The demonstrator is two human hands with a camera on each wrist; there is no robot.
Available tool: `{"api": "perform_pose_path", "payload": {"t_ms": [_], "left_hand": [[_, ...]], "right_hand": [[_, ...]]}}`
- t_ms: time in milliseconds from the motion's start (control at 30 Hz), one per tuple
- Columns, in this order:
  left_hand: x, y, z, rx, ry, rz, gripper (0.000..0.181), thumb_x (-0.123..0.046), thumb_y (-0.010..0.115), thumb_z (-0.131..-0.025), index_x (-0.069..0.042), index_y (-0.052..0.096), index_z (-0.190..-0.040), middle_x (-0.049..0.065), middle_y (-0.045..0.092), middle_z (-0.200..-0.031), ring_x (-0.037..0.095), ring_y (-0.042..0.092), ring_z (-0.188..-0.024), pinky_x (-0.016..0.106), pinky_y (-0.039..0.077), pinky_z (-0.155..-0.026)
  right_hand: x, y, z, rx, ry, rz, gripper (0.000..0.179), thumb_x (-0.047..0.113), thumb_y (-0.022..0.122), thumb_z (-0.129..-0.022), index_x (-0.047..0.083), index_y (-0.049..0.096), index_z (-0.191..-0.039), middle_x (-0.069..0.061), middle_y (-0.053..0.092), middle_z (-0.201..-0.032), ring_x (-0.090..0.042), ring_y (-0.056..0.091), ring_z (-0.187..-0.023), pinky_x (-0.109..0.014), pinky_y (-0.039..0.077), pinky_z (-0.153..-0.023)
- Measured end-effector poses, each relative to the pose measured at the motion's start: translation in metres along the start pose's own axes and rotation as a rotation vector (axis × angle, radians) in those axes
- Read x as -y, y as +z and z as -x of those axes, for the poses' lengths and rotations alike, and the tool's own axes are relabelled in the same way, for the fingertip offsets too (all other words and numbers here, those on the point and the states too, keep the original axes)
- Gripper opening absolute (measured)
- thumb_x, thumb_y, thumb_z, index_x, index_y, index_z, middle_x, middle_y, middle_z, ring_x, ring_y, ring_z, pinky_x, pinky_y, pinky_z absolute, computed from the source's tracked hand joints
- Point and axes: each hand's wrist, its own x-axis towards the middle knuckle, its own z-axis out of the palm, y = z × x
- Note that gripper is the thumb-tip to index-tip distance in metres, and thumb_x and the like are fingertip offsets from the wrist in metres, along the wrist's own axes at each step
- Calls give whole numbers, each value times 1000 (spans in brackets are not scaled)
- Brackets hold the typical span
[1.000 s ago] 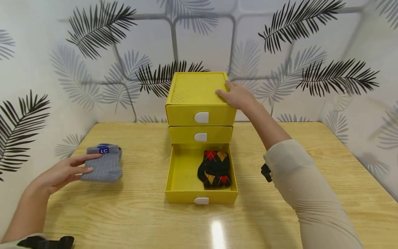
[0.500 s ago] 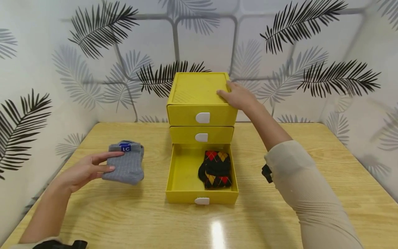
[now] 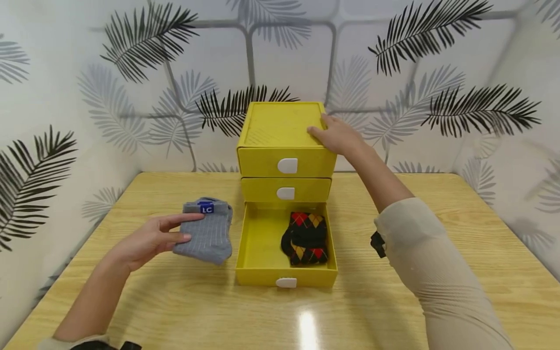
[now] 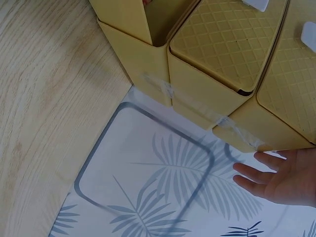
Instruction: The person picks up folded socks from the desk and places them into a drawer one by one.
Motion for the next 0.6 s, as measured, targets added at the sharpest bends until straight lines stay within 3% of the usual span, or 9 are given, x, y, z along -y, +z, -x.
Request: {"api": "perform_pose_path", "payload": {"t_ms": [100, 167, 300, 367, 467, 533, 600], "left_hand": [[-3, 10, -8, 21, -1, 1, 53, -9, 61, -88, -2, 42, -137, 13, 15, -149, 27, 35, -119, 55, 23, -101], [-5, 15, -13, 28, -3, 0, 53, -8, 61, -88, -2, 42, -137, 14, 18, -147, 21, 44, -101, 48, 30, -98], [-8, 25, -22, 30, -13, 7, 51, -6, 60, -88, -3, 44, -136, 14, 20, -145, 12, 46, -77, 38, 37, -88], [-10, 30, -27, 27, -18, 10, 50, -5, 60, -89, -3, 45, -136, 13, 19, -146, 13, 47, -81, 38, 37, -89], [-14, 37, -32, 27, -22, 20, 47, -6, 59, -89, -4, 47, -135, 12, 19, -148, 20, 47, -106, 45, 35, -96], [-15, 42, -37, 36, -18, 21, 45, -7, 57, -91, -4, 47, -135, 13, 21, -148, 25, 39, -119, 49, 33, -98], [-16, 47, -41, 41, -18, 35, 43, -7, 54, -92, -3, 48, -134, 13, 24, -146, 27, 39, -119, 49, 35, -97]], "right_hand": [[-1, 0, -1, 0, 4, -7, 74, 51, 26, -97, 2, 3, -147, -21, 5, -150, -37, 4, -135, -50, 6, -107], [-1, 0, -1, 1, 4, -13, 74, 51, 27, -97, 2, 3, -147, -21, 5, -150, -37, 4, -135, -50, 6, -107], [-1, 1, -1, 3, 3, -19, 74, 50, 27, -97, 2, 3, -147, -21, 6, -150, -36, 4, -135, -50, 6, -107], [-1, 1, -1, 5, 3, -21, 74, 50, 27, -97, 2, 3, -147, -21, 6, -150, -36, 4, -135, -50, 6, -107], [0, 1, -1, 5, 5, -18, 73, 50, 27, -97, 2, 3, -147, -21, 6, -150, -37, 4, -135, -50, 6, -107], [1, 0, -1, 4, 5, -17, 73, 49, 27, -97, 2, 3, -147, -21, 6, -150, -37, 4, -135, -50, 6, -107], [2, -1, -1, 2, 4, -11, 73, 49, 27, -97, 1, 4, -147, -22, 6, -149, -37, 5, -135, -50, 6, -107]]}}
